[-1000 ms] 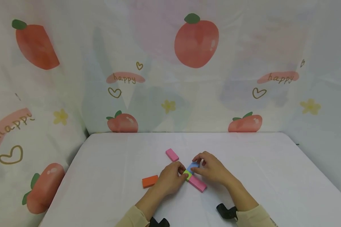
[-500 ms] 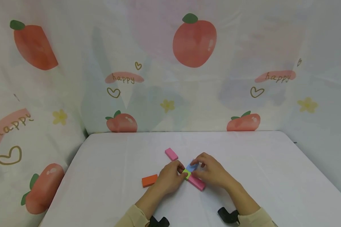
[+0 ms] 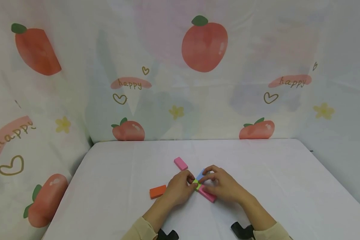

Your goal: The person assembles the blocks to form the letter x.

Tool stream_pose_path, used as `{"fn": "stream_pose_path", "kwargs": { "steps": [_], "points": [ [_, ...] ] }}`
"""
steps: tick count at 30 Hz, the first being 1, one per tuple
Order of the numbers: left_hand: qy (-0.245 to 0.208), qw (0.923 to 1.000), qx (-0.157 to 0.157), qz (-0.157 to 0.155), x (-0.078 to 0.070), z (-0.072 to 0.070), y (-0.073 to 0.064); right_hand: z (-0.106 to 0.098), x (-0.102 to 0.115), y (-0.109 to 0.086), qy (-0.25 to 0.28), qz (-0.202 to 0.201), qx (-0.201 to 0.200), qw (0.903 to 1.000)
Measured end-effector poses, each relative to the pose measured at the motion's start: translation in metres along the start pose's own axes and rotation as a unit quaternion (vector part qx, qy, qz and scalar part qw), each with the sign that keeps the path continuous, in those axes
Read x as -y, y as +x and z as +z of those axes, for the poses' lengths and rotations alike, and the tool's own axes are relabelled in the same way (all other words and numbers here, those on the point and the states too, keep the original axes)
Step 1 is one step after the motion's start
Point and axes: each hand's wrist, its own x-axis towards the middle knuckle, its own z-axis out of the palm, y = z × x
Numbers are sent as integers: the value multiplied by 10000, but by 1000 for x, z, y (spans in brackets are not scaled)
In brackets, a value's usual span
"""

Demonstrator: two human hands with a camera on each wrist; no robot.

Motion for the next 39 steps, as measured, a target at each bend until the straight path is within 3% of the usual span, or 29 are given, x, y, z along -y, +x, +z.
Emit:
{"fn": "stream_pose_path", "kwargs": {
  "steps": [10, 20, 39],
  "points": [
    [-3, 9999, 81, -141, -1, 0, 0, 3, -10, -2, 722, 171, 168, 9971],
    [104, 9999, 64, -44, -2, 0, -1, 6, -21, -1, 1244, 108, 233, 9919],
    [41, 9990, 382, -235, -10, -8, -3, 4, -21, -2, 1194, 63, 252, 9925]
  ]
}}
